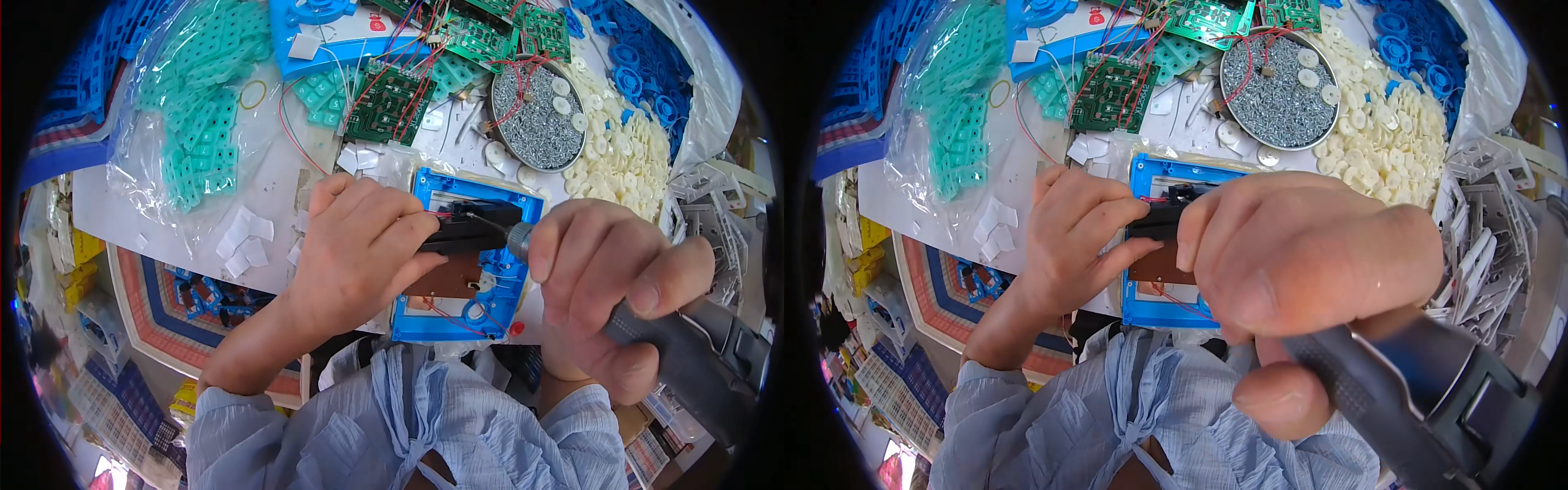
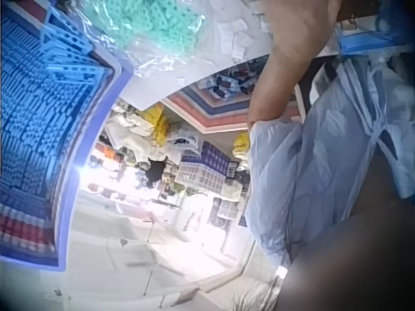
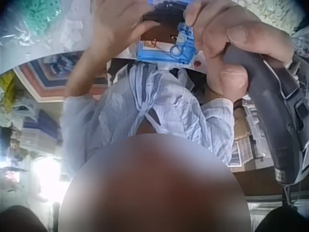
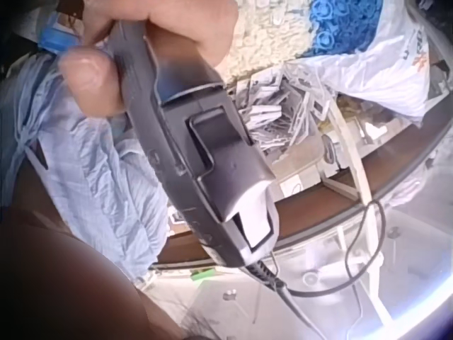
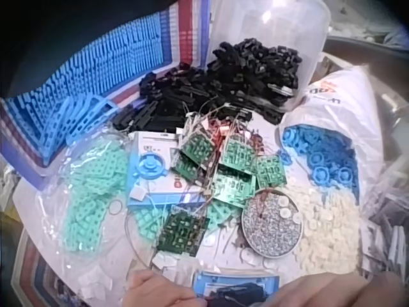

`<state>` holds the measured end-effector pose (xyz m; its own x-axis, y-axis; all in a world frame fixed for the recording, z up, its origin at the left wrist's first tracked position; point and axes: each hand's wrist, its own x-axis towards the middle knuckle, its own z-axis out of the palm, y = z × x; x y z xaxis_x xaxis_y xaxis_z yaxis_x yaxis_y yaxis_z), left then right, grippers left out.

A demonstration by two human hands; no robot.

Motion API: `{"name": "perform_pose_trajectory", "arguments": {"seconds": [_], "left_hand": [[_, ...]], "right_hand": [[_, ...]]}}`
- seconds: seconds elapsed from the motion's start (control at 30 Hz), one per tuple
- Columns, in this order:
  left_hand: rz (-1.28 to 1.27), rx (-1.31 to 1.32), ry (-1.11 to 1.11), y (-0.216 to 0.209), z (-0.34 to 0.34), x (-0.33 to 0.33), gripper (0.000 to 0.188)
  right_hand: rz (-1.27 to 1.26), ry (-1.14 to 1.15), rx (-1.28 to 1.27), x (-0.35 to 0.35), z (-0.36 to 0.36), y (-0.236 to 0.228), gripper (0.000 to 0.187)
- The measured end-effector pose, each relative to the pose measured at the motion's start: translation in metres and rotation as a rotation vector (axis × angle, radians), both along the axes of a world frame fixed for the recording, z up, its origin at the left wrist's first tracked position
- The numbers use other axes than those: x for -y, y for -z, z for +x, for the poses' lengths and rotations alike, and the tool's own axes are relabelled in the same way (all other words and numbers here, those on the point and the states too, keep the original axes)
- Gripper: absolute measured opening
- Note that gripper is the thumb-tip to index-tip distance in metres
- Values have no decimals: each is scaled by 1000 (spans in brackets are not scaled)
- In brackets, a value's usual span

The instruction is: Assembling electronic components into a blue plastic casing and securing them with an electric screwdriver.

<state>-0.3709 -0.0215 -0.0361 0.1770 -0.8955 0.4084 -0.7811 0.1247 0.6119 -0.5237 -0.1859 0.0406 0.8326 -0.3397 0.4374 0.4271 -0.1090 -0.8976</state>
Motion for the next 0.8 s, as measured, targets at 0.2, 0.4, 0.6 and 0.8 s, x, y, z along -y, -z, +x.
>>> {"name": "perform_pose_trajectory", "arguments": {"seconds": [0.2, 0.4, 0.6, 0.8], "left_hand": [[7, -20, 21, 3, 5, 1, 43], [28, -46, 38, 4, 7, 3, 43], [10, -56, 38, 5, 7, 3, 43], [3, -54, 42, 7, 7, 3, 45]], "right_hand": [[8, 26, -24, -1, 9, 6, 40], [4, 20, 1, -3, 12, 12, 40], [-107, -1, -7, 0, 14, 12, 40], [-84, 63, 30, -9, 10, 16, 39]]}}
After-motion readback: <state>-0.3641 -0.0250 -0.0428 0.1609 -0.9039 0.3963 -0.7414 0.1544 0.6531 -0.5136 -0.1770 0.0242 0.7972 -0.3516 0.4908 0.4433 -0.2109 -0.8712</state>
